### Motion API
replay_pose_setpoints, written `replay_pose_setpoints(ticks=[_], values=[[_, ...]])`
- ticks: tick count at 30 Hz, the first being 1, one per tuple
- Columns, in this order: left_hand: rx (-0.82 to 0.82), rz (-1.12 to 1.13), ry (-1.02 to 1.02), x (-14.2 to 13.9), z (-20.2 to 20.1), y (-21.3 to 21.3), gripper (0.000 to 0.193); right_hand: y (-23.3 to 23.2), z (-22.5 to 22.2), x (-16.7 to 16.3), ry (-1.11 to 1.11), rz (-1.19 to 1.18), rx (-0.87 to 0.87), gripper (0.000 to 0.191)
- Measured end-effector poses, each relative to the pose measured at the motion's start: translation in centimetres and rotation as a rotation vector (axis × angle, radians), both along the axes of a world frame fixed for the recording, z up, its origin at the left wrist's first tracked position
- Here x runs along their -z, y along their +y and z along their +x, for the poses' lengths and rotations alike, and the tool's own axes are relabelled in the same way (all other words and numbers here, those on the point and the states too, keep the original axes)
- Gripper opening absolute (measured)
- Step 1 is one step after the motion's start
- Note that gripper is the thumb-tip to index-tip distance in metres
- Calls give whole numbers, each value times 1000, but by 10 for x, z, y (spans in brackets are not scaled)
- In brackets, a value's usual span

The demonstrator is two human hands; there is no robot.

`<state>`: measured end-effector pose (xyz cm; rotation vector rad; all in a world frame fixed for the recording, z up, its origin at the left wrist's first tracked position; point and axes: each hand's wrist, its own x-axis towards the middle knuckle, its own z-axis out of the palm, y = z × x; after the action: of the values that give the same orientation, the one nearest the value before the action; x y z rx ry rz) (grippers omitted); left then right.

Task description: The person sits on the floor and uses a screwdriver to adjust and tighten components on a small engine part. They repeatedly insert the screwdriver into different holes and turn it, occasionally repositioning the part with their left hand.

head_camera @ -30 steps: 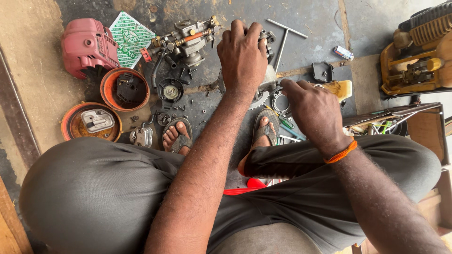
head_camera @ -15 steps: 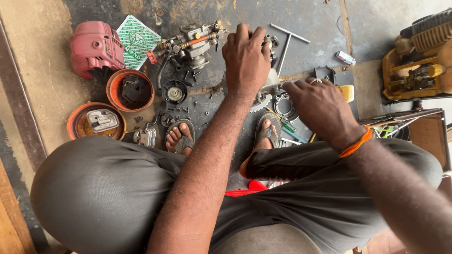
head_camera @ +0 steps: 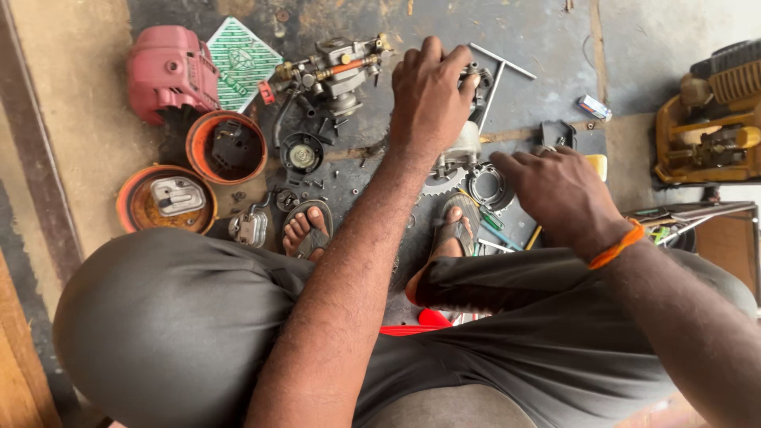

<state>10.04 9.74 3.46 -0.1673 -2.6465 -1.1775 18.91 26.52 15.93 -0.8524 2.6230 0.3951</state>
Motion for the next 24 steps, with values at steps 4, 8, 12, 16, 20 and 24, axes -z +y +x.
replay_pose_setpoints(ticks=[4,8,12,16,20,24], values=[[10,21,32,-3,0,3,33,4,-9,-2,-94,-38,260,32],[52,55,9,1,0,9,30,4,-12,2,-342,-325,691,54],[78,206,-84,9,0,7,41,2,-13,11,-553,-820,762,85],[-18,329,-56,17,11,-11,67,-8,-12,32,-595,-985,865,101],[-39,552,-554,14,12,-20,76,-11,-15,42,-481,-1116,842,102],[-48,436,-597,-2,2,-26,79,-13,-15,35,-469,-1165,877,98]])
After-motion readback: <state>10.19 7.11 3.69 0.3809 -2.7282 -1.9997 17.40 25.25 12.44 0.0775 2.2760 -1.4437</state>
